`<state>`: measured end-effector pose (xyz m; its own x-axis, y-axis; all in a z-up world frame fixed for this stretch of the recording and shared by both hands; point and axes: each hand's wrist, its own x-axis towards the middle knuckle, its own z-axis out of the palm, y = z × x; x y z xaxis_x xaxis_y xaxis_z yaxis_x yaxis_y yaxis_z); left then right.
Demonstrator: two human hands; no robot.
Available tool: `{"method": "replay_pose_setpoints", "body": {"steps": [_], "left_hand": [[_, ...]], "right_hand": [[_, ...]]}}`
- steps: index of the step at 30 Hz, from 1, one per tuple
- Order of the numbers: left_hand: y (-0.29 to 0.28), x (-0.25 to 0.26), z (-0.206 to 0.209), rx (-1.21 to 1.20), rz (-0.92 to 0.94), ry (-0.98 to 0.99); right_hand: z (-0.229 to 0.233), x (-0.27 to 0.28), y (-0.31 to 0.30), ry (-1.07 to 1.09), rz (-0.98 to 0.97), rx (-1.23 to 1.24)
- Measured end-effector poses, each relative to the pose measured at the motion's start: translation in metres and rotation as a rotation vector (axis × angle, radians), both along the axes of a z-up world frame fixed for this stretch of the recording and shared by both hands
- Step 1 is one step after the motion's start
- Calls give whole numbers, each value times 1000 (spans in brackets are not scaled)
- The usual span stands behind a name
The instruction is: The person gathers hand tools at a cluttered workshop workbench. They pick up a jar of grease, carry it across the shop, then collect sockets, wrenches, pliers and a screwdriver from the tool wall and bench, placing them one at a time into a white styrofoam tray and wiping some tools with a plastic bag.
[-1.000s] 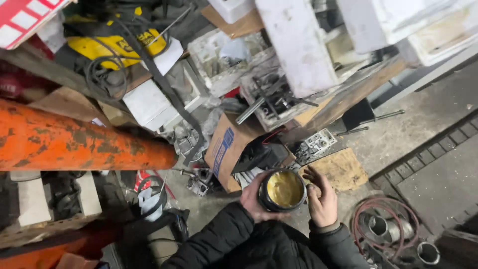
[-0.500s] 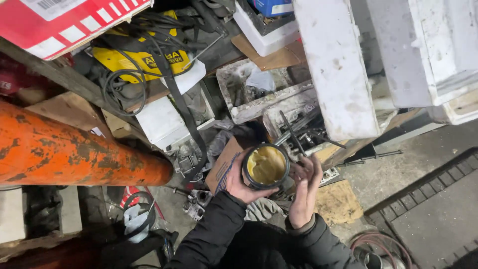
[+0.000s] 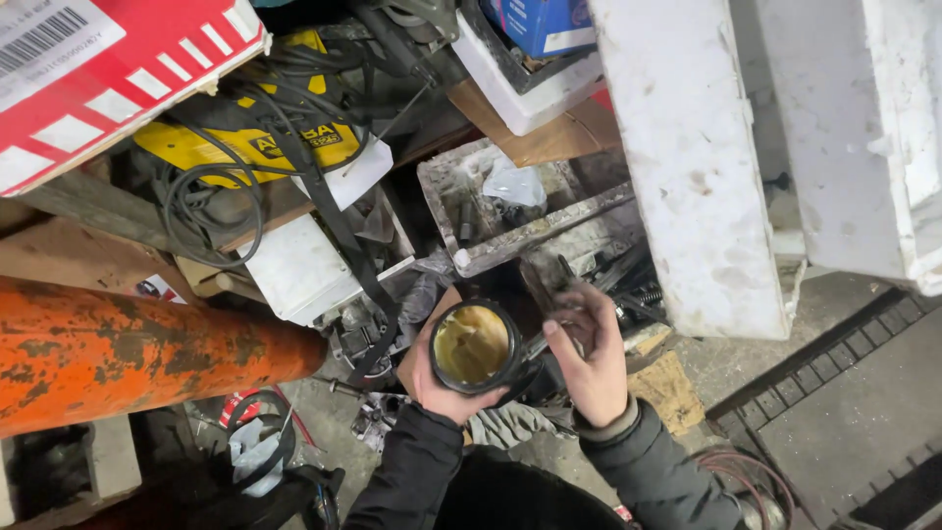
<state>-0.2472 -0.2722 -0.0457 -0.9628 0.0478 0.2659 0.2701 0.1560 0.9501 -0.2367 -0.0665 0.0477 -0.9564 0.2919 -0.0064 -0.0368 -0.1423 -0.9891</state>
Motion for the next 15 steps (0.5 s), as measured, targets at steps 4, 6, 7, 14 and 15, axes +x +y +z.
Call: {"method": "replay_pose_setpoints", "body": {"steps": [4,6,7,14,15], "left_hand": [[-16,6,-10,-55,62,117],[-24,11,-16,-65,115,108],[-29,9,-19,-62,123,100],[-60,30,-60,17,200,-22],[-62,31,-73,12,224,-79]], "right_hand": [[26,-92,5,-14,54,358],[24,-133,13,172,124,896],[16,-150,16,169,136,900],[-25,-235,9,-68,356,1307],[-22,-243,8,-184,407,1350]]}}
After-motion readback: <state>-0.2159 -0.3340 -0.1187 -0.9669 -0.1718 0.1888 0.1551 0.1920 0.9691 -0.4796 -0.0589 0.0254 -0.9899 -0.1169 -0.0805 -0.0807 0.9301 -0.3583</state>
